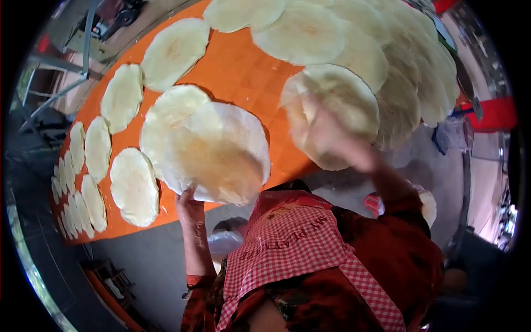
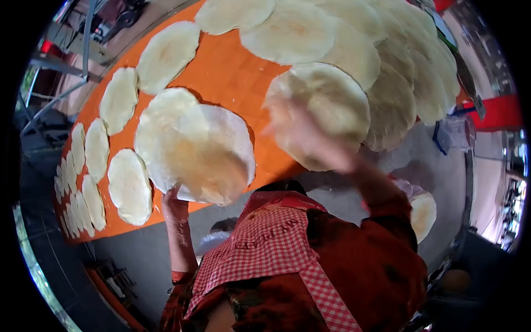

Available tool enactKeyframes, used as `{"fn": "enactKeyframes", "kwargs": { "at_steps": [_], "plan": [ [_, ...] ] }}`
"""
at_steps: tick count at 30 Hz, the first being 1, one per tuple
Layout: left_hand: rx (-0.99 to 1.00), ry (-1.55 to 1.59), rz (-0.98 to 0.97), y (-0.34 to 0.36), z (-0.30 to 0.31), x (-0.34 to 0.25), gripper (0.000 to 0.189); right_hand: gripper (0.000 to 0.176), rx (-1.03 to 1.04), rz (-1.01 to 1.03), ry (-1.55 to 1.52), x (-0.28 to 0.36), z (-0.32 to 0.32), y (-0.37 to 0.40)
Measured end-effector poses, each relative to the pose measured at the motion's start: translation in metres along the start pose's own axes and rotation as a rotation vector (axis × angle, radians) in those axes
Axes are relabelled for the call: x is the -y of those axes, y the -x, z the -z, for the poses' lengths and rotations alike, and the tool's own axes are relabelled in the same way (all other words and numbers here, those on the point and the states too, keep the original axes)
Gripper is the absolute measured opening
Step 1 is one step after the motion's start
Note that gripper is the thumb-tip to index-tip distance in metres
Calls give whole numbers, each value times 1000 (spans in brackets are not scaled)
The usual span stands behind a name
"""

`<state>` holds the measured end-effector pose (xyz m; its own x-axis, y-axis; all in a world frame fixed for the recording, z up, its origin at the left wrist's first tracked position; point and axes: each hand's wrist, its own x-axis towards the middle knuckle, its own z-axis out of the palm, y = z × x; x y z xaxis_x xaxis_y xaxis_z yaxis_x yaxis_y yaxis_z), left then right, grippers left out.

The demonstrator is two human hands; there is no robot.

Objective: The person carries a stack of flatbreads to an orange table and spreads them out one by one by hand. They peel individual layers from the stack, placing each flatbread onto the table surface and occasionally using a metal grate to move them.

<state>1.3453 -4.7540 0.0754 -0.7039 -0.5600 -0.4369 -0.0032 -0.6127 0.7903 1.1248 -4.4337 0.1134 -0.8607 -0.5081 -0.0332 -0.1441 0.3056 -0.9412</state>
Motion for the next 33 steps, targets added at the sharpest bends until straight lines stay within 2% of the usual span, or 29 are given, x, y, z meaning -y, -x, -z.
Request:
{"fn": "enactKeyframes", "kwargs": {
  "at_steps": [1,2,4,5,7,8,9,11,13,14,15,17,19,21,22,23,26,27,28,29,30,31,32,33],
  "plan": [
    [18,14,9,4,-11,1,46,38,68,196,56,8,-53,12],
    [43,32,10,5,-24,0,46,52,362,225,140,50,-75,24],
    [91,46,-9,4,-41,-6,44,51,166,498,443,39,-155,32],
    [134,47,-16,5,-52,-13,42,46,125,499,436,49,-170,27],
    [208,58,-29,6,-70,-30,38,35,325,334,208,64,-167,-12],
    [336,94,-19,-1,-62,-34,33,29,182,274,182,73,-152,-32],
    [380,43,-119,8,-73,-47,28,27,40,216,146,81,-137,-52],
    [397,-117,-236,9,-59,-61,28,31,6,233,124,73,-74,-104],
    [327,-134,-240,-5,-17,-65,22,31,-91,57,15,60,0,-138],
    [238,-103,-209,-13,10,-64,19,32,-110,154,49,53,35,-144],
    [145,-77,-179,-19,37,-61,15,33,-196,178,267,43,64,-152],
    [39,-78,-175,-25,90,-56,12,31,-319,404,282,-1,110,-159],
    [-84,-81,-132,-27,139,-45,6,20,-896,451,1105,-21,99,-147],
    [-200,-44,-43,-28,178,-34,5,15,-674,168,763,-60,44,-149],
    [-201,-18,-25,-26,188,-29,4,20,-541,275,661,-83,-11,-142],
    [-198,7,-13,-27,196,-26,4,23,-513,678,386,-146,-63,-150],
    [-158,9,-52,-38,200,-24,2,19,-8,31,376,-131,-206,-134],
    [-136,-11,7,-47,210,-21,3,20,-120,-357,12,-68,-244,-126],
    [-159,4,4,-50,207,-27,7,23,-133,-438,-200,-104,-260,-144],
    [-154,9,9,-48,202,-37,6,22,-172,-417,-223,-124,-268,-159],
    [-125,12,1,-50,204,-41,7,21,-209,-492,-312,-95,-273,-155],
    [-134,5,11,-59,210,-39,6,22,-305,-601,-251,-82,-279,-156],
    [-134,9,17,-64,214,-40,6,23,-132,-671,-282,-69,-268,-154],
    [-126,14,29,-69,217,-41,5,24,-113,-738,-318,-69,-267,-156]
  ]
}}
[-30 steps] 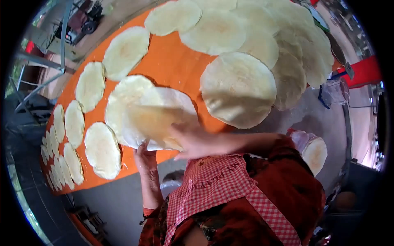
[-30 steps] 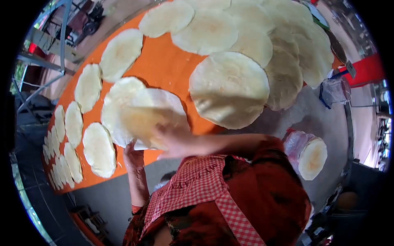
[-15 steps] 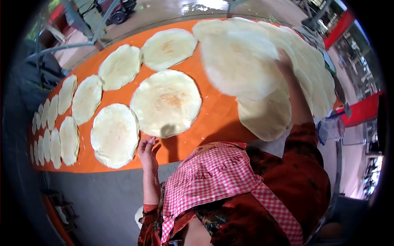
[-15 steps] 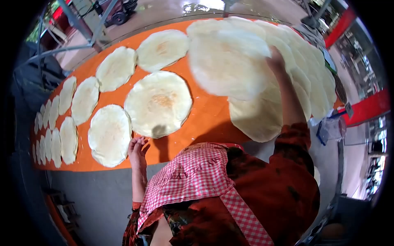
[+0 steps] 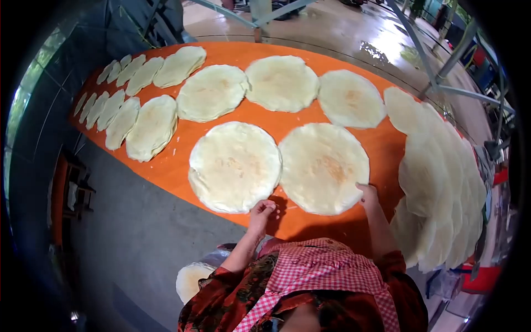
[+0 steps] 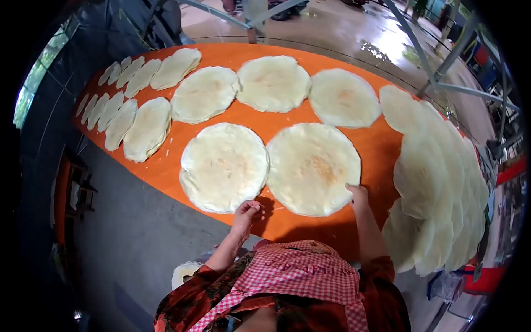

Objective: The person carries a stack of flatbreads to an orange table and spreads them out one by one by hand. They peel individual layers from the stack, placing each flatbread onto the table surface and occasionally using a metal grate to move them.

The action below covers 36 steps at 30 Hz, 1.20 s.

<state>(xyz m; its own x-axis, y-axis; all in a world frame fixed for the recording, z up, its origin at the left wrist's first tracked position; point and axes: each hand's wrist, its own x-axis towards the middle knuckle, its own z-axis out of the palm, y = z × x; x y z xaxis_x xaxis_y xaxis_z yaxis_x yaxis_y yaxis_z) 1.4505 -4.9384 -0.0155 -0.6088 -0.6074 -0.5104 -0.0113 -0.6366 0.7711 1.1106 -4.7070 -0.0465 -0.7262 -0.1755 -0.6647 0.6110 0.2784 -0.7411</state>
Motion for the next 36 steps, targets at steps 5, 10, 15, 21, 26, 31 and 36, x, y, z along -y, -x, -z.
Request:
{"fn": "enactKeyframes", "kwargs": {
  "at_steps": [5,10,15,21,26,31,36],
  "plan": [
    [101,135,14,-4,4,-26,7,32,110,413,276,85,15,-25],
    [225,177,7,-15,4,-67,17,18,316,750,564,259,-99,186],
    [467,476,53,-18,-28,-89,45,11,154,1406,1065,175,-167,240],
    [489,503,255,-35,-40,-59,70,50,480,936,1181,31,-207,181],
    [476,458,239,-35,-40,-48,76,57,630,946,934,18,-187,144],
    [459,291,190,-37,-47,-44,54,35,729,731,562,23,-173,133],
    [261,110,152,-24,-57,-54,41,24,632,577,477,-13,-176,103]
  ]
}}
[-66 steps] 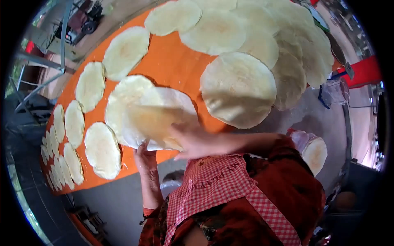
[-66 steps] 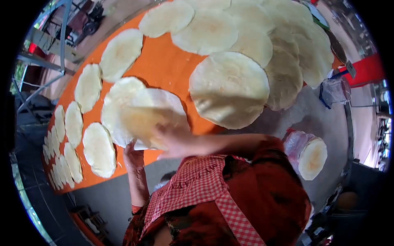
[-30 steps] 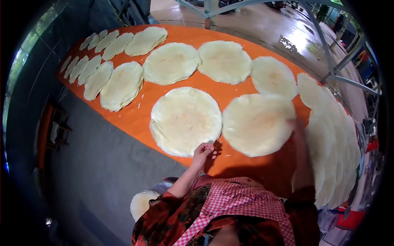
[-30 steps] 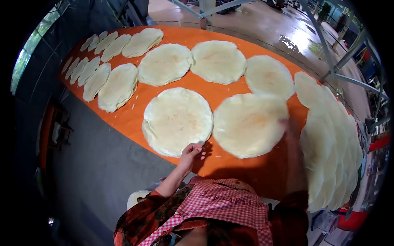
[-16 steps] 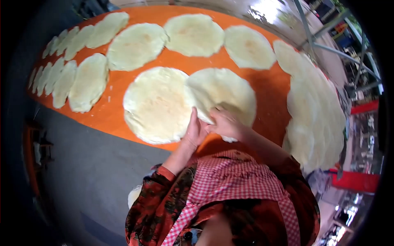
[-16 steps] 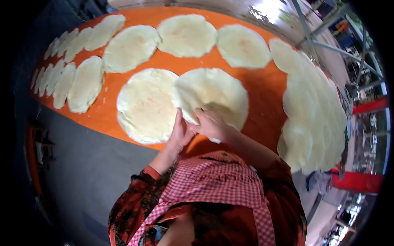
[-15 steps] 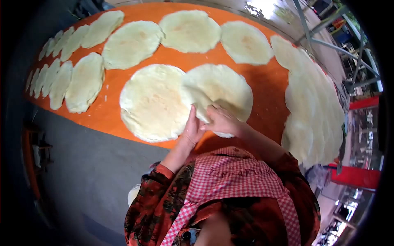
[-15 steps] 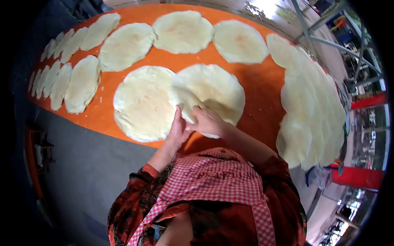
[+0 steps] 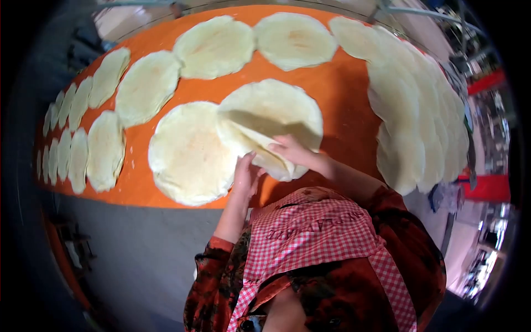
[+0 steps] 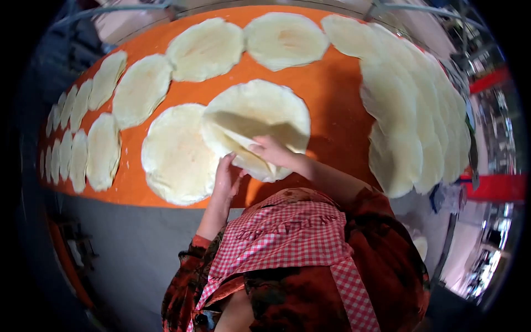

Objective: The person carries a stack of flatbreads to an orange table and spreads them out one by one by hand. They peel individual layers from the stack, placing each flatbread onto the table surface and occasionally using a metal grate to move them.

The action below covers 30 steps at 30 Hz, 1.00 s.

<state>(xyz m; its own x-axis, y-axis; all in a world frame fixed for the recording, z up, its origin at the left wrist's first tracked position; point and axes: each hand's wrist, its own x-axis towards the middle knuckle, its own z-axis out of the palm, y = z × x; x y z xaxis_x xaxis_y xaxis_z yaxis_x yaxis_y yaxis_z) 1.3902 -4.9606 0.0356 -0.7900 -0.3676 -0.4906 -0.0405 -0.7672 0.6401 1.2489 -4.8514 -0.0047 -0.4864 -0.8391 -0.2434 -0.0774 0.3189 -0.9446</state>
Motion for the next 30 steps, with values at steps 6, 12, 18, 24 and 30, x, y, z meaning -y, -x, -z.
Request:
{"fn": "enactKeyframes", "kwargs": {
  "at_steps": [6,12,18,24,30],
  "plan": [
    [-159,16,7,-30,29,26,42,9,-116,-28,355,34,-6,9],
    [-249,14,59,-34,91,20,44,12,-531,455,29,37,217,24],
    [-189,-64,-13,-12,71,12,48,25,-943,-26,-233,-3,436,168],
    [-12,-51,-122,-7,26,3,68,46,-1237,73,1159,-104,400,150],
    [-16,-43,-130,-14,9,6,52,63,54,159,-157,1,52,27]
  ]
}}
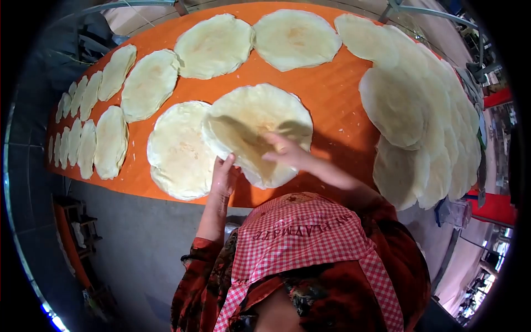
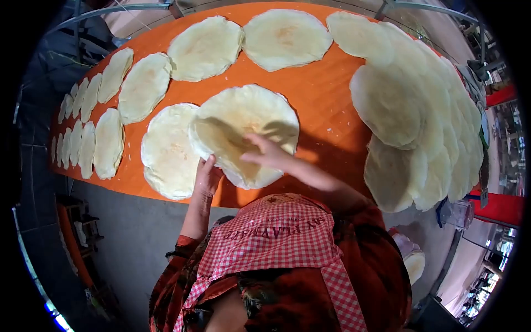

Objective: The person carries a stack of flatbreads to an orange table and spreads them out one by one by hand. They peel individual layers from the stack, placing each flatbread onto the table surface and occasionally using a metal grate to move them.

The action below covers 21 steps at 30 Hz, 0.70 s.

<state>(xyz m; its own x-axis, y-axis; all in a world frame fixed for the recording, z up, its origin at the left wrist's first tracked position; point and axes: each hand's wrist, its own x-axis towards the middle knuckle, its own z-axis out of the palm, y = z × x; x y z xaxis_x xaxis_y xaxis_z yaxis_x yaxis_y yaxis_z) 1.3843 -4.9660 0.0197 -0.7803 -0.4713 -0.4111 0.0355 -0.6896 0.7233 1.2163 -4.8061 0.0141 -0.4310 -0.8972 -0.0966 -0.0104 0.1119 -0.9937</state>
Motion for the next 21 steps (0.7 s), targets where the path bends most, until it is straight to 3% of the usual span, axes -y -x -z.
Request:
{"fn": "enactKeyframes", "kwargs": {
  "at_steps": [5,9,15,19,21],
  "plan": [
    [18,-100,37,6,-6,-10,48,63,43,-14,240,22,-55,-22],
    [4,-105,70,9,-9,-13,40,57,110,-61,122,11,-50,-23],
    [16,-122,98,7,-10,-14,43,59,88,-180,-260,0,-56,-25],
    [16,-186,71,7,-18,-9,45,59,-68,-214,143,14,-59,-41],
    [21,-241,88,7,-18,-8,46,53,-27,-191,306,26,-61,-46]
  ]
}}
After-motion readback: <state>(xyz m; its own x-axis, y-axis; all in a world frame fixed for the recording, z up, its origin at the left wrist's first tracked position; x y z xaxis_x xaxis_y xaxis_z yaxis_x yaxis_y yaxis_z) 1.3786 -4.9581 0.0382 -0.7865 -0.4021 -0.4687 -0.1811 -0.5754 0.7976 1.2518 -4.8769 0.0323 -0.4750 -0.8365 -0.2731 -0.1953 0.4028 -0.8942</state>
